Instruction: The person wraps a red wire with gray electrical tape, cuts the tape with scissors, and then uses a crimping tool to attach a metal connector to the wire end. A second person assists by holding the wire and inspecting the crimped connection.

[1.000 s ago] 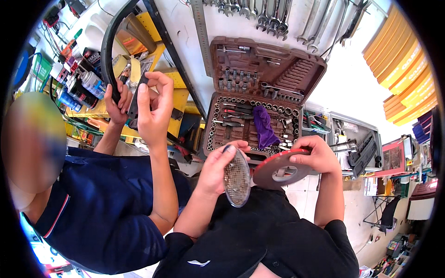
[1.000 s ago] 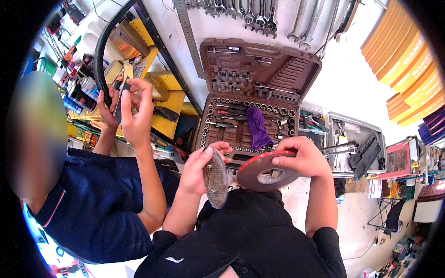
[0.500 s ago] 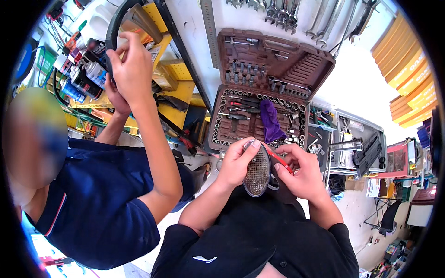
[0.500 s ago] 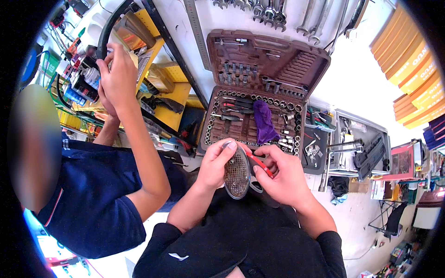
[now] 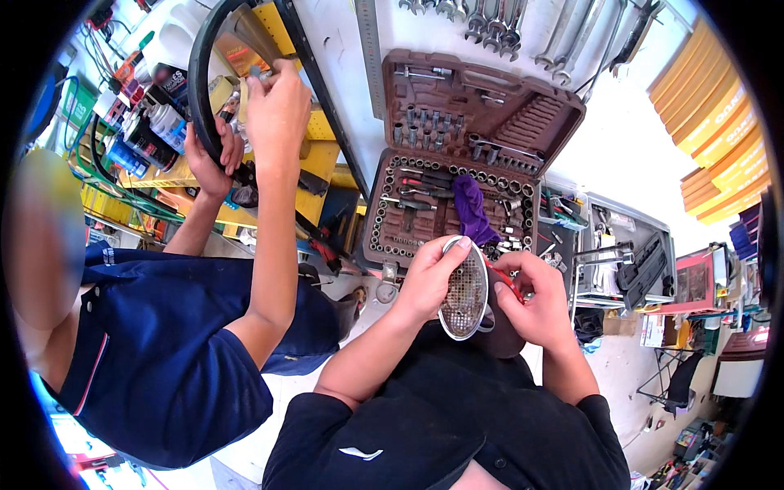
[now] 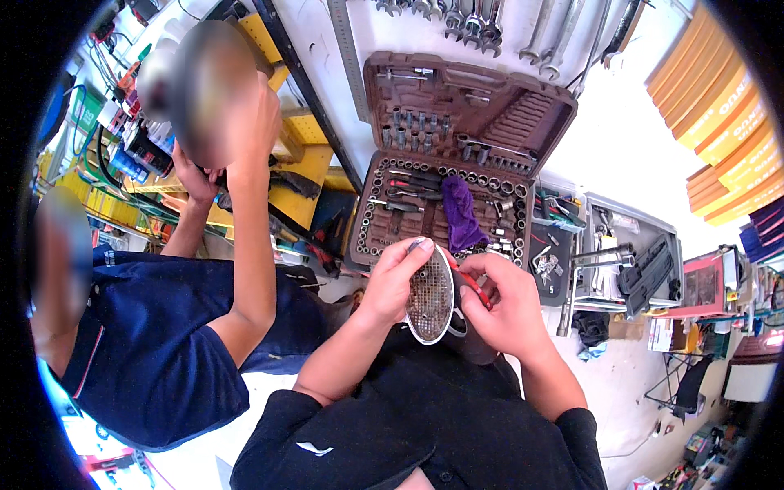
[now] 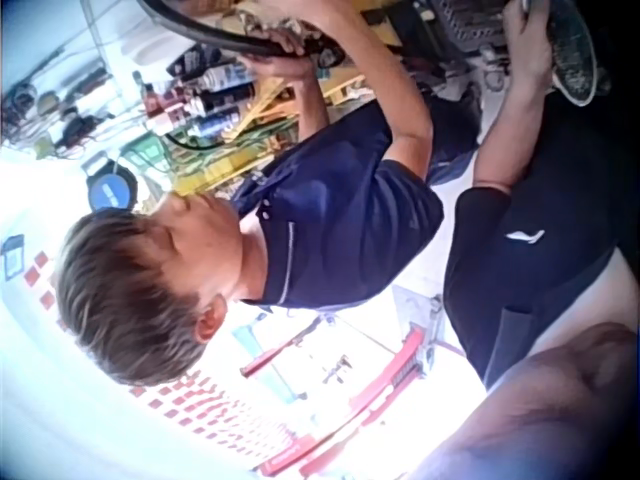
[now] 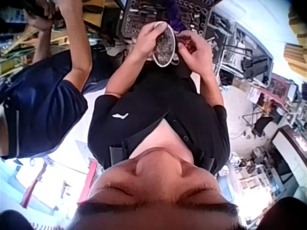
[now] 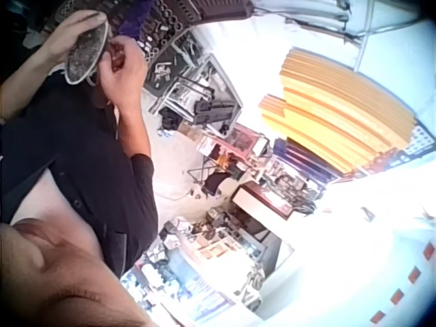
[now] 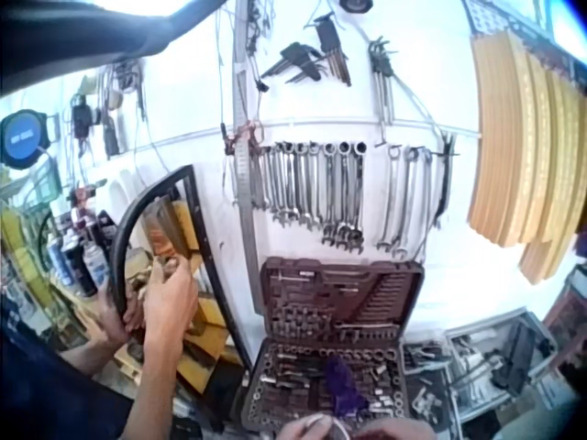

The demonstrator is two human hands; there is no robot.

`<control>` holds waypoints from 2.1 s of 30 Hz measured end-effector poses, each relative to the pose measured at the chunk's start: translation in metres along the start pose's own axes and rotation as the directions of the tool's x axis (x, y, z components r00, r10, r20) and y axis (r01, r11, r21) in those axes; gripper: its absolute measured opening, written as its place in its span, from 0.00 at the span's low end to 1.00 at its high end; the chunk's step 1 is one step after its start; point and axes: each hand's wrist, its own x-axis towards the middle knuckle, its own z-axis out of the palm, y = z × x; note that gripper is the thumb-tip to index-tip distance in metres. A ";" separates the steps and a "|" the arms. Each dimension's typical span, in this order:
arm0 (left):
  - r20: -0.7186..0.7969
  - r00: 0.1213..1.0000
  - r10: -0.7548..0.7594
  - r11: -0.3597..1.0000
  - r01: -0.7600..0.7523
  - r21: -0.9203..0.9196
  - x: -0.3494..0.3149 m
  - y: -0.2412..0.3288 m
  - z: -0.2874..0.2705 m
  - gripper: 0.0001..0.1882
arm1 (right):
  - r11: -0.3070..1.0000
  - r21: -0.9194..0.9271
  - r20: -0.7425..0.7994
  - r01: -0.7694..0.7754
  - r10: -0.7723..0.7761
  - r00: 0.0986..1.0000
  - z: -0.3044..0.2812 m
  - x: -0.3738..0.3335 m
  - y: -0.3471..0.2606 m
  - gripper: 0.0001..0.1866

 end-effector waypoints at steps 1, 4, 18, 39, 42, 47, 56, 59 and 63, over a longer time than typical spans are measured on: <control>0.002 1.000 -0.012 1.000 0.012 -0.008 0.000 0.000 0.000 0.18 | 0.999 0.032 0.003 -0.008 0.008 1.000 0.000 0.000 0.004 0.12; 0.009 0.999 -0.035 0.999 0.035 -0.014 0.001 -0.001 -0.001 0.18 | 0.938 0.337 -0.011 -0.082 0.091 0.996 0.008 -0.002 0.025 0.09; -0.024 1.000 -0.016 0.999 0.015 -0.042 0.014 -0.012 -0.010 0.16 | 0.832 0.480 0.167 -0.278 0.225 0.960 -0.006 0.020 0.035 0.04; -0.260 0.950 -0.174 0.958 0.102 -0.269 0.038 -0.036 -0.040 0.15 | 0.476 0.827 0.099 -0.300 0.402 0.910 0.052 0.002 0.074 0.24; -0.299 0.941 -0.158 0.954 0.068 -0.291 0.036 -0.033 -0.048 0.15 | 0.475 0.769 0.247 -0.428 0.398 0.884 0.052 -0.017 0.078 0.25; -0.368 0.922 -0.120 0.966 0.023 -0.257 0.027 -0.031 -0.051 0.16 | 0.739 0.553 0.235 -0.386 0.306 0.923 0.042 -0.022 0.069 0.19; -0.201 0.898 0.392 0.801 -0.225 0.554 -0.002 -0.031 -0.054 0.13 | 0.991 -0.129 0.154 0.043 -0.023 0.988 0.007 -0.005 0.030 0.17; -0.163 0.847 0.506 0.648 -0.249 0.720 -0.010 -0.028 -0.047 0.11 | 0.972 -0.203 0.171 0.123 -0.088 0.981 0.007 0.000 0.025 0.20; -0.090 0.840 0.535 0.560 -0.273 0.782 -0.014 -0.023 -0.043 0.14 | 0.937 -0.266 0.148 0.225 -0.191 0.970 0.011 0.004 0.016 0.21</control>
